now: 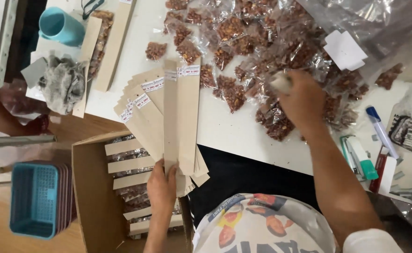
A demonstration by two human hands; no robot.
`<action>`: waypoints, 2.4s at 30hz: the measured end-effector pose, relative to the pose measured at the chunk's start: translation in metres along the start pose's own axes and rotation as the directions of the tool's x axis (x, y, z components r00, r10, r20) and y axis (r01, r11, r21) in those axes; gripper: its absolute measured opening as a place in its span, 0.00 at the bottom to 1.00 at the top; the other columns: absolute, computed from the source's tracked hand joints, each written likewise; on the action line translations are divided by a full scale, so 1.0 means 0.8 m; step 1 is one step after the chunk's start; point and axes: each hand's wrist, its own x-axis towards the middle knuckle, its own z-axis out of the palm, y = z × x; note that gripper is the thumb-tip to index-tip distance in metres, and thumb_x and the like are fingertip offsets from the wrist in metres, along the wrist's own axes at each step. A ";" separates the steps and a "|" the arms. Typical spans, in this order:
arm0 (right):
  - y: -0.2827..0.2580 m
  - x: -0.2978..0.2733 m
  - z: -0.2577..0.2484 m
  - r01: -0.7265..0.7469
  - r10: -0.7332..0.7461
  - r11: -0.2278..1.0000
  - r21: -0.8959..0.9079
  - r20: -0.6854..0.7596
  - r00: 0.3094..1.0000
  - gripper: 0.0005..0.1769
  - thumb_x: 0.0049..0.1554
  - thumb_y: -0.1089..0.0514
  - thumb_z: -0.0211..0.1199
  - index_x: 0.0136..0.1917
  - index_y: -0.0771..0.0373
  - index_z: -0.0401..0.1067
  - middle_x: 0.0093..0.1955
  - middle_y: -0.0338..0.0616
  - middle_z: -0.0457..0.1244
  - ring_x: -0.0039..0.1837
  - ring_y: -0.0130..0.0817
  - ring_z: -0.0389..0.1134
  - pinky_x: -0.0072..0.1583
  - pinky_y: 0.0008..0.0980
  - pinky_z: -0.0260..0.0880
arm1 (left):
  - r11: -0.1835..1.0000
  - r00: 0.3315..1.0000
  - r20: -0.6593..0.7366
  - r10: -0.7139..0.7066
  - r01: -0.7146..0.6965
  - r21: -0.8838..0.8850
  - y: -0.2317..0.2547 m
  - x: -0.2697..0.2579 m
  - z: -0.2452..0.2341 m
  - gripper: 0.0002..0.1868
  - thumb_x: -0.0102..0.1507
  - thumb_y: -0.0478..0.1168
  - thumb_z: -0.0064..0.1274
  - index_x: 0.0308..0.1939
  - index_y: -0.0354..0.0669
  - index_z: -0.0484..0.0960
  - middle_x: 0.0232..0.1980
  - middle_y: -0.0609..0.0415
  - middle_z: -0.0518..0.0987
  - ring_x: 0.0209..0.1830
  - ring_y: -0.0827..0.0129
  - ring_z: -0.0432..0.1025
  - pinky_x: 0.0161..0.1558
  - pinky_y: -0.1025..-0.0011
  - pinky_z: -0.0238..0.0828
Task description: Stapling small plastic bags of nuts onto cardboard display strips for retail packaging.
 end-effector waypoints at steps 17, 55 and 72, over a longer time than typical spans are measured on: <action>-0.124 -0.038 -0.081 0.458 -0.447 0.867 0.198 -0.099 0.889 0.17 0.49 0.65 0.72 0.51 0.59 0.73 0.39 0.40 0.66 0.45 0.46 0.72 0.48 0.40 0.73 | 0.295 0.870 0.275 0.409 0.160 -0.942 0.216 0.028 0.014 0.37 0.73 0.61 0.35 0.61 0.27 0.76 0.55 0.36 0.79 0.55 0.56 0.74 0.61 0.47 0.72; -0.018 -0.099 0.005 0.274 -0.402 0.821 -0.502 -0.167 0.900 0.16 0.49 0.50 0.73 0.50 0.54 0.75 0.43 0.40 0.61 0.49 0.41 0.66 0.52 0.42 0.66 | 0.500 0.959 0.005 0.285 -0.144 -0.854 0.133 0.107 0.103 0.11 0.72 0.36 0.47 0.55 0.36 0.81 0.45 0.44 0.85 0.44 0.65 0.79 0.48 0.54 0.81; -0.112 -0.009 -0.020 0.069 -0.108 0.894 0.443 0.062 0.992 0.18 0.59 0.48 0.73 0.48 0.65 0.74 0.37 0.53 0.68 0.40 0.46 0.71 0.46 0.42 0.69 | 0.472 0.911 0.155 0.383 -0.049 -0.880 0.208 0.069 0.044 0.16 0.74 0.44 0.45 0.42 0.39 0.83 0.35 0.58 0.77 0.42 0.75 0.69 0.51 0.62 0.74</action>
